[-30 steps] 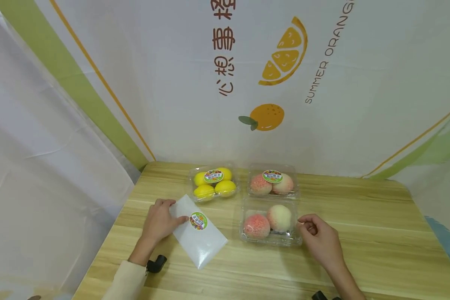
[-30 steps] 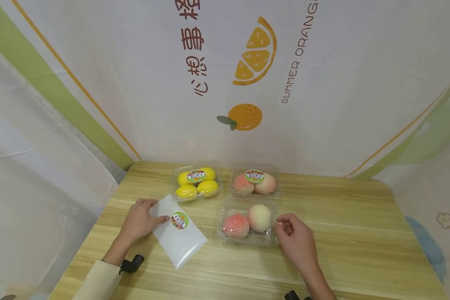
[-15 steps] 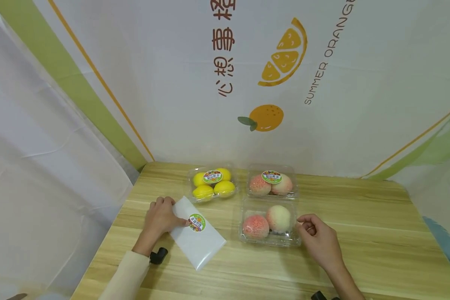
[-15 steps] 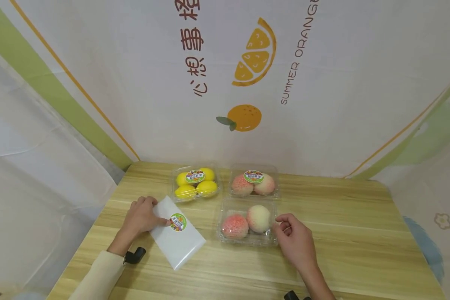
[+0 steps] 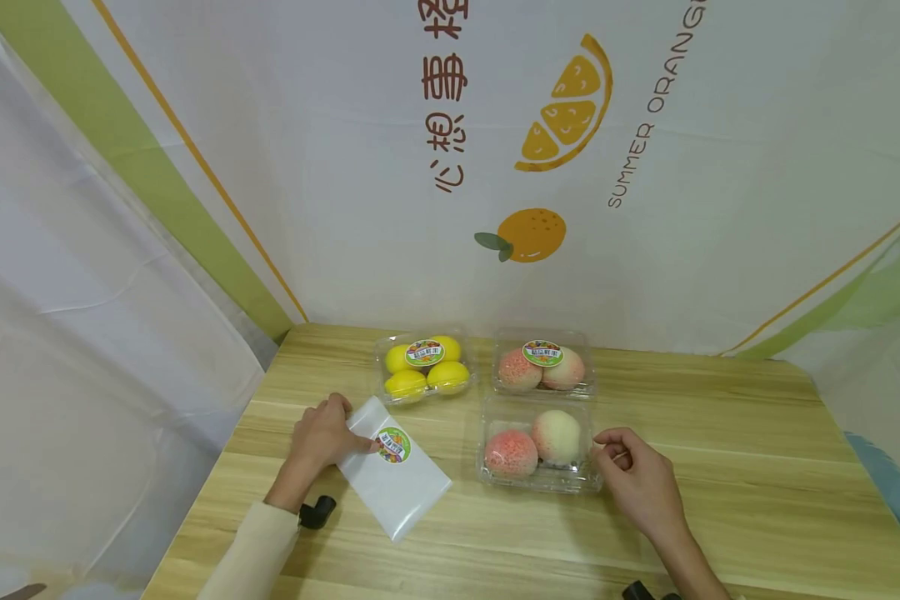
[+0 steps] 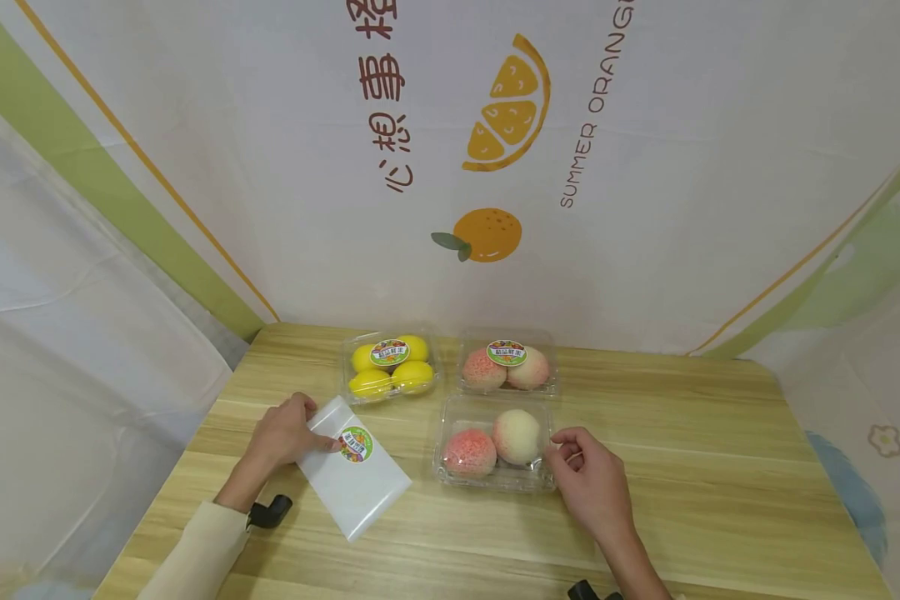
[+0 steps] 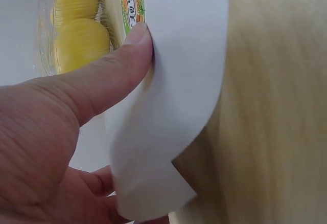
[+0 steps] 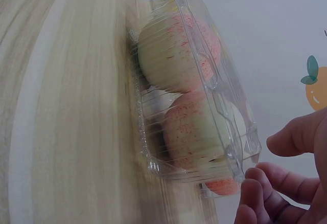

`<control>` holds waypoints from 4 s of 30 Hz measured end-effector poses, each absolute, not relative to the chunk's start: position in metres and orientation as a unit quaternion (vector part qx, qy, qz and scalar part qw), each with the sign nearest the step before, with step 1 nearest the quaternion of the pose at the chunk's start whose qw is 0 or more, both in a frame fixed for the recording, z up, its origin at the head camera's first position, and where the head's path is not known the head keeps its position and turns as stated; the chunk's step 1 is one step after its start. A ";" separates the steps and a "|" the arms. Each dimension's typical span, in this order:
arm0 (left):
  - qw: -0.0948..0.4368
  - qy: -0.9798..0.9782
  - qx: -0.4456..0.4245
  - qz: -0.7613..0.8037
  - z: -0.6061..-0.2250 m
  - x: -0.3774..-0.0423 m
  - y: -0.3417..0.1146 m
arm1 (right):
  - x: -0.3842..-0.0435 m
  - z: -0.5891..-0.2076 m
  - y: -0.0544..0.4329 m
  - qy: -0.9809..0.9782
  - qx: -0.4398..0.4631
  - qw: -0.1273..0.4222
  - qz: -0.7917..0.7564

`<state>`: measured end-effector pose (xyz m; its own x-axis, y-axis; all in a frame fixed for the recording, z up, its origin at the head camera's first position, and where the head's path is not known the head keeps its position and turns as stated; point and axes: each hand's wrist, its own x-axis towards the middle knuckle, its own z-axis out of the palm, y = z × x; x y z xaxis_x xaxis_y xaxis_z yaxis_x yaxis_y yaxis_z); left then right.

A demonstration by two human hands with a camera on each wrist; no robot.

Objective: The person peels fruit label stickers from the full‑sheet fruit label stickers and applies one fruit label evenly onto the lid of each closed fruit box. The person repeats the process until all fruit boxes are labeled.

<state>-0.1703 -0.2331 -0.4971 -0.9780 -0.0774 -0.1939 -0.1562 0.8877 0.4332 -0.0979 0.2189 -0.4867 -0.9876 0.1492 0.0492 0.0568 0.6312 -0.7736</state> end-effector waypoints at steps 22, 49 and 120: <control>0.107 0.934 -0.044 0.339 -0.500 -0.158 -0.236 | -0.100 -0.490 0.222 -0.899 -0.061 0.050 0.432; 0.138 0.828 0.053 0.541 -0.464 -0.127 -0.207 | -0.103 -0.493 0.222 -0.892 -0.057 0.059 0.445; 0.175 0.750 0.220 0.599 -0.412 -0.147 -0.082 | -0.103 -0.405 0.179 -0.808 0.263 0.216 0.481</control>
